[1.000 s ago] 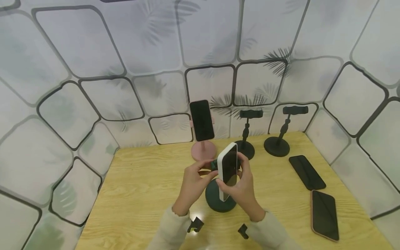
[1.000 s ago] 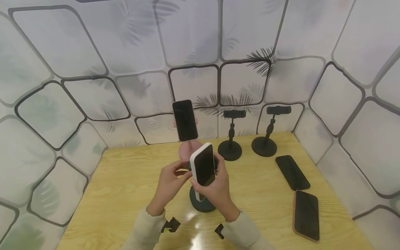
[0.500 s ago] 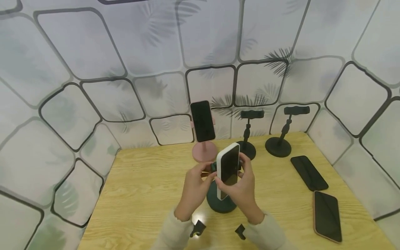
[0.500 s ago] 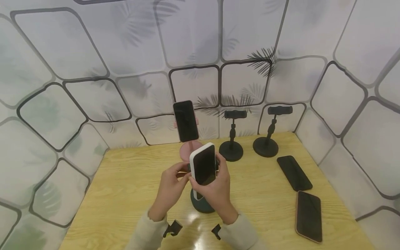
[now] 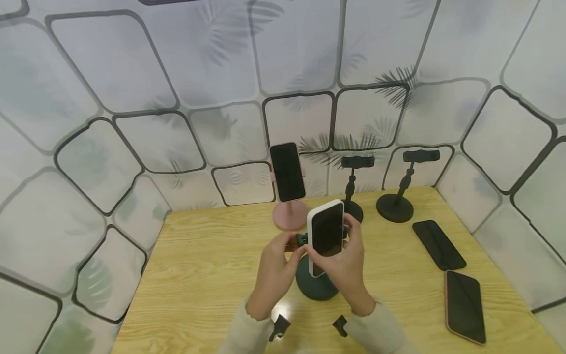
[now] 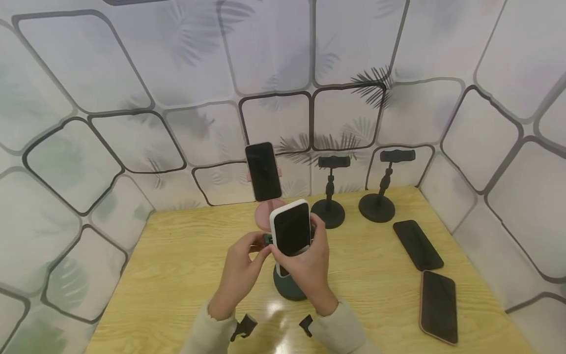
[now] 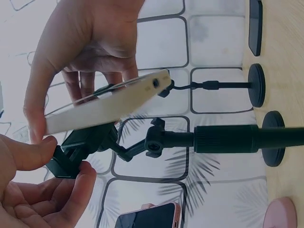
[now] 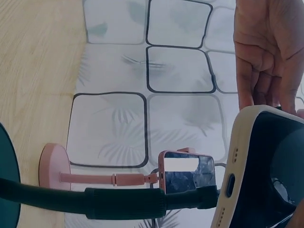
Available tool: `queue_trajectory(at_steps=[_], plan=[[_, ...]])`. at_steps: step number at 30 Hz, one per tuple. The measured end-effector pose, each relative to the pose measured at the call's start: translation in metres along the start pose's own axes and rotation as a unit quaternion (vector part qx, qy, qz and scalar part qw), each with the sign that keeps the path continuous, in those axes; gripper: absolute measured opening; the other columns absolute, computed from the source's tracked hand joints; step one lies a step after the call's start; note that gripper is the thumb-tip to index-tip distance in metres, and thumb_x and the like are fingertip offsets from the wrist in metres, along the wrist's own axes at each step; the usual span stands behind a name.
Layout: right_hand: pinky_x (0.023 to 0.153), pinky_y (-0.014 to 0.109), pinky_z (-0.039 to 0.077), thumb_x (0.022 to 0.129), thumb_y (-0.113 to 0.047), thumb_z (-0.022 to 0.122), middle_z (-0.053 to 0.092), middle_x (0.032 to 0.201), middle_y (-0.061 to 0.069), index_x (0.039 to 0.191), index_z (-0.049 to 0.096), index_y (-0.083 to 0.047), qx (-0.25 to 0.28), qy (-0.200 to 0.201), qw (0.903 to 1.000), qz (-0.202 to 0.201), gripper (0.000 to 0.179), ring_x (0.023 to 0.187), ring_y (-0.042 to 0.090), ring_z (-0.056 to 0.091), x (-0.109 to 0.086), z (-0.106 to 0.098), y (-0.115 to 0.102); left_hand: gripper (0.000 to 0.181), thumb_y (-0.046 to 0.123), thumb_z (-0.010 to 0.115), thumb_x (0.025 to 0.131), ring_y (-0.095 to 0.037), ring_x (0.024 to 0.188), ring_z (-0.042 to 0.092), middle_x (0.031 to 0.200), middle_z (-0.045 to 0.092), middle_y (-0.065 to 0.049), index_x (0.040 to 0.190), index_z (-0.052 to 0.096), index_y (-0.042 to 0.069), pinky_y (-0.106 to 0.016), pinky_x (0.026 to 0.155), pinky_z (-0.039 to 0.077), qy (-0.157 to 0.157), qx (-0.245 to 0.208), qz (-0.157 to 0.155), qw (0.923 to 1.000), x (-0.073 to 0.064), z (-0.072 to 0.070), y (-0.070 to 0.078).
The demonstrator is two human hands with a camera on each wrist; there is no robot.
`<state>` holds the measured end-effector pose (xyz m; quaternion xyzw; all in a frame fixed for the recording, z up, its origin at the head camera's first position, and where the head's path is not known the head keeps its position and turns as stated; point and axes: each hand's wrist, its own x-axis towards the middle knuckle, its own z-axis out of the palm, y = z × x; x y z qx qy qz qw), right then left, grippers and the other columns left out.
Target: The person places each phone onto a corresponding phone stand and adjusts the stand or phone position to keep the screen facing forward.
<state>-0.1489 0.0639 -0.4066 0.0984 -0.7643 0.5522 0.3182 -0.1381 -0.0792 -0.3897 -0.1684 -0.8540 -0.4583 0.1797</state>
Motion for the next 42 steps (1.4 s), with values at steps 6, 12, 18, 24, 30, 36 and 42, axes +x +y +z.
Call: queue_trajectory(at_steps=[6, 12, 18, 24, 30, 36, 42], plan=[[0.062, 0.038, 0.053, 0.054, -0.004, 0.09, 0.05, 0.114, 0.02, 0.128, 0.04, 0.003, 0.013, -0.009, 0.9997, 0.018, 0.09, 0.099, 0.019, 0.049, 0.001, 0.003, -0.004, 0.021, 0.013, 0.069, 0.083, -0.016, 0.082, 0.066, 0.088, 0.067, -0.007, 0.099, 0.065, 0.001, -0.025, 0.074, 0.056, -0.006, -0.014, -0.012, 0.9998, 0.0, -0.005, -0.001], [0.068, 0.035, 0.053, 0.055, -0.004, 0.089, 0.05, 0.116, 0.019, 0.128, 0.039, 0.003, 0.019, -0.009, 0.9994, 0.028, 0.089, 0.101, 0.015, 0.048, 0.002, 0.005, -0.003, 0.019, 0.013, 0.068, 0.083, -0.016, 0.082, 0.066, 0.088, 0.068, -0.007, 0.099, 0.065, 0.002, -0.025, 0.075, 0.055, -0.018, -0.019, -0.021, 0.9994, 0.002, -0.008, -0.003], [0.068, 0.029, 0.051, 0.056, -0.002, 0.088, 0.051, 0.116, 0.017, 0.132, 0.04, 0.0, 0.036, -0.006, 0.9989, 0.029, 0.09, 0.099, 0.015, 0.047, 0.004, 0.006, -0.002, 0.018, 0.013, 0.068, 0.084, -0.015, 0.08, 0.066, 0.089, 0.068, -0.008, 0.099, 0.065, 0.002, -0.024, 0.074, 0.055, -0.026, -0.022, -0.026, 0.9991, 0.004, -0.01, -0.002], [0.083, 0.022, 0.041, 0.057, 0.0, 0.087, 0.052, 0.122, 0.017, 0.137, 0.039, -0.004, 0.059, -0.008, 0.9982, 0.007, 0.094, 0.103, 0.012, 0.045, 0.006, 0.008, 0.002, 0.017, 0.011, 0.069, 0.083, -0.015, 0.079, 0.065, 0.09, 0.068, -0.007, 0.098, 0.065, 0.003, -0.027, 0.074, 0.055, -0.038, -0.01, -0.026, 0.9989, 0.003, -0.011, 0.0], [0.086, 0.02, 0.039, 0.057, -0.001, 0.087, 0.05, 0.123, 0.017, 0.139, 0.037, -0.004, 0.06, -0.012, 0.9981, 0.006, 0.096, 0.105, 0.008, 0.044, 0.007, 0.008, 0.004, 0.018, 0.013, 0.068, 0.084, -0.015, 0.08, 0.064, 0.09, 0.067, -0.007, 0.098, 0.065, 0.003, -0.026, 0.074, 0.055, -0.048, 0.004, -0.02, 0.9986, 0.003, -0.012, 0.001], [0.088, 0.018, 0.039, 0.056, 0.0, 0.087, 0.05, 0.122, 0.017, 0.139, 0.037, -0.004, 0.063, -0.017, 0.9979, 0.003, 0.097, 0.106, 0.005, 0.045, 0.008, 0.009, 0.005, 0.019, 0.014, 0.068, 0.085, -0.014, 0.08, 0.063, 0.089, 0.066, -0.006, 0.099, 0.064, 0.003, -0.027, 0.074, 0.055, -0.047, 0.003, -0.009, 0.9988, 0.003, -0.013, 0.001], [0.086, 0.021, 0.041, 0.054, -0.002, 0.09, 0.052, 0.119, 0.016, 0.138, 0.039, -0.005, 0.05, -0.006, 0.9986, -0.017, 0.099, 0.104, 0.012, 0.048, 0.009, 0.011, 0.005, 0.019, 0.015, 0.065, 0.086, -0.016, 0.083, 0.065, 0.09, 0.066, -0.005, 0.102, 0.064, 0.004, -0.029, 0.076, 0.056, -0.038, -0.008, 0.01, 0.9992, 0.004, -0.013, -0.007]])
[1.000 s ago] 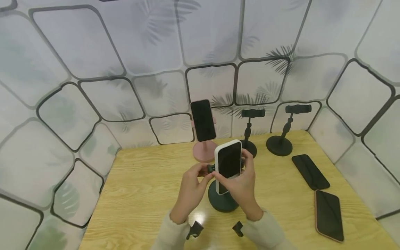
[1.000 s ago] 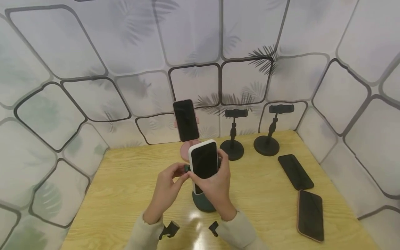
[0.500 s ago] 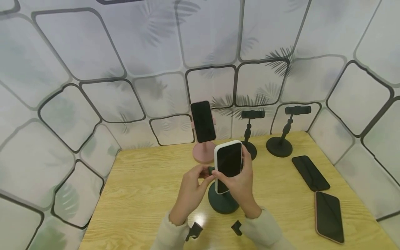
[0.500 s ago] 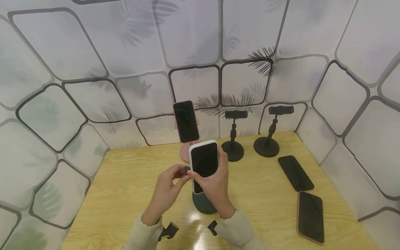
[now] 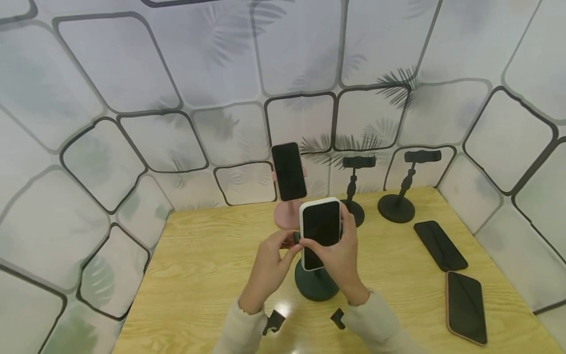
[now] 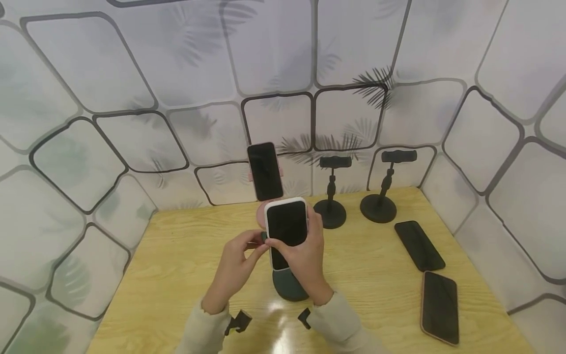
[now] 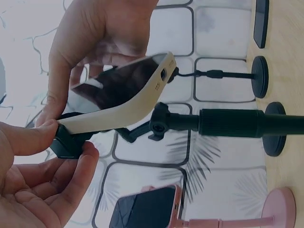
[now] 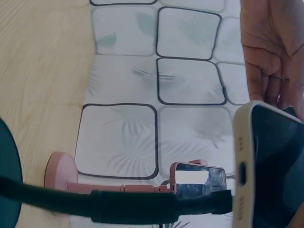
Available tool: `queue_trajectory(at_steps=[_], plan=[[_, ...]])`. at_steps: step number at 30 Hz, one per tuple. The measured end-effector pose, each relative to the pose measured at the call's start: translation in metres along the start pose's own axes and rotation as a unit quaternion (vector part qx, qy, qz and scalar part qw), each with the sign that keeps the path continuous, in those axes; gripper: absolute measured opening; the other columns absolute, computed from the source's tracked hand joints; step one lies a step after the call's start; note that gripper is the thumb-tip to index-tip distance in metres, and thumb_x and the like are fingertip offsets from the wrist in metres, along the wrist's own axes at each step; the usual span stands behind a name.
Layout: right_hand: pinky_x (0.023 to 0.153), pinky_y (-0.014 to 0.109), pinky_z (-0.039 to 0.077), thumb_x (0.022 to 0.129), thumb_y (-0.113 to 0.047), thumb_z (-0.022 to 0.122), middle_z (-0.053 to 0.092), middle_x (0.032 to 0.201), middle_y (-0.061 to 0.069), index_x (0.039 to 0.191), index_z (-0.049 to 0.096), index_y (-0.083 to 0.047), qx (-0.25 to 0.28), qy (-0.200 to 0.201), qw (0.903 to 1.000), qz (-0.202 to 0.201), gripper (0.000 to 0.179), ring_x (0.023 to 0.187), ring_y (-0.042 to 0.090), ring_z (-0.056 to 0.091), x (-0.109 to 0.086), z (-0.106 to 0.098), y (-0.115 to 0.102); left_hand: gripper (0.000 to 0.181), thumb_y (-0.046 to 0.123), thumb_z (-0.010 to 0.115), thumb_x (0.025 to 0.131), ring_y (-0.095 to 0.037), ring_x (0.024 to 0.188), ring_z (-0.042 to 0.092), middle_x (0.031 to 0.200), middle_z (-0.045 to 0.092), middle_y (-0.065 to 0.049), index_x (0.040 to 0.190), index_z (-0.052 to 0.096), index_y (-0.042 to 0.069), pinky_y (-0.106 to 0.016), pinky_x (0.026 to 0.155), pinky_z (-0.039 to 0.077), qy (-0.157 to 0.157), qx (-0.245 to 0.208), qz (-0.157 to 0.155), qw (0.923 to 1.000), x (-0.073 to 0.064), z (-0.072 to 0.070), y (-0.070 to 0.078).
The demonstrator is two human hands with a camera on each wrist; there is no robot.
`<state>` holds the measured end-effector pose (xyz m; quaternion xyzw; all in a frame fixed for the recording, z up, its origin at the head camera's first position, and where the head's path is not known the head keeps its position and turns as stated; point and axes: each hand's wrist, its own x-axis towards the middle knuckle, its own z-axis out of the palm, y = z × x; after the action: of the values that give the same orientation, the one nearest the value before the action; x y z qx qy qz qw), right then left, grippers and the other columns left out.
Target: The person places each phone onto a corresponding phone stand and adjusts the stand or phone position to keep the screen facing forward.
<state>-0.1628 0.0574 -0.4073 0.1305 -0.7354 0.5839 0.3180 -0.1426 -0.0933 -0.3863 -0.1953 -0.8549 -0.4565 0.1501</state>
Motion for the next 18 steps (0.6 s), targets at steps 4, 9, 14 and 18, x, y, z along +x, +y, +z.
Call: queue_trajectory(at_steps=[4, 9, 14, 18], plan=[[0.089, 0.02, 0.041, 0.052, -0.005, 0.091, 0.053, 0.122, 0.016, 0.139, 0.039, -0.003, -0.005, 0.004, 0.9995, -0.03, 0.101, 0.105, 0.016, 0.05, 0.0, 0.004, 0.004, 0.018, 0.016, 0.064, 0.088, -0.017, 0.087, 0.066, 0.091, 0.066, -0.005, 0.102, 0.063, 0.005, -0.029, 0.077, 0.056, 0.007, 0.002, 0.014, 0.9999, 0.0, 0.0, -0.007], [0.092, 0.03, 0.043, 0.064, -0.032, 0.086, 0.054, 0.123, 0.017, 0.141, 0.037, -0.003, -0.054, 0.0, 0.996, -0.072, 0.095, 0.107, 0.023, 0.052, -0.001, 0.006, 0.007, 0.02, 0.014, 0.062, 0.089, -0.018, 0.088, 0.066, 0.093, 0.067, -0.007, 0.106, 0.064, 0.004, -0.029, 0.077, 0.056, 0.006, -0.01, 0.01, 0.9999, -0.001, 0.002, -0.013], [0.086, 0.044, 0.044, 0.066, -0.043, 0.082, 0.054, 0.119, 0.018, 0.143, 0.034, -0.006, -0.108, -0.013, 0.9908, -0.08, 0.098, 0.102, 0.028, 0.051, 0.002, 0.005, 0.004, 0.024, 0.017, 0.06, 0.091, -0.019, 0.087, 0.066, 0.097, 0.068, -0.009, 0.11, 0.064, 0.002, -0.03, 0.076, 0.056, 0.005, -0.019, 0.004, 0.9998, 0.0, 0.004, -0.017], [0.08, 0.048, 0.047, 0.059, -0.027, 0.09, 0.054, 0.117, 0.02, 0.144, 0.032, -0.006, -0.137, -0.015, 0.9889, -0.056, 0.105, 0.098, 0.029, 0.053, 0.005, 0.004, -0.002, 0.025, 0.018, 0.06, 0.091, -0.019, 0.084, 0.065, 0.094, 0.067, -0.009, 0.11, 0.064, 0.002, -0.031, 0.077, 0.055, 0.004, -0.022, -0.004, 0.9997, 0.003, 0.005, -0.015]])
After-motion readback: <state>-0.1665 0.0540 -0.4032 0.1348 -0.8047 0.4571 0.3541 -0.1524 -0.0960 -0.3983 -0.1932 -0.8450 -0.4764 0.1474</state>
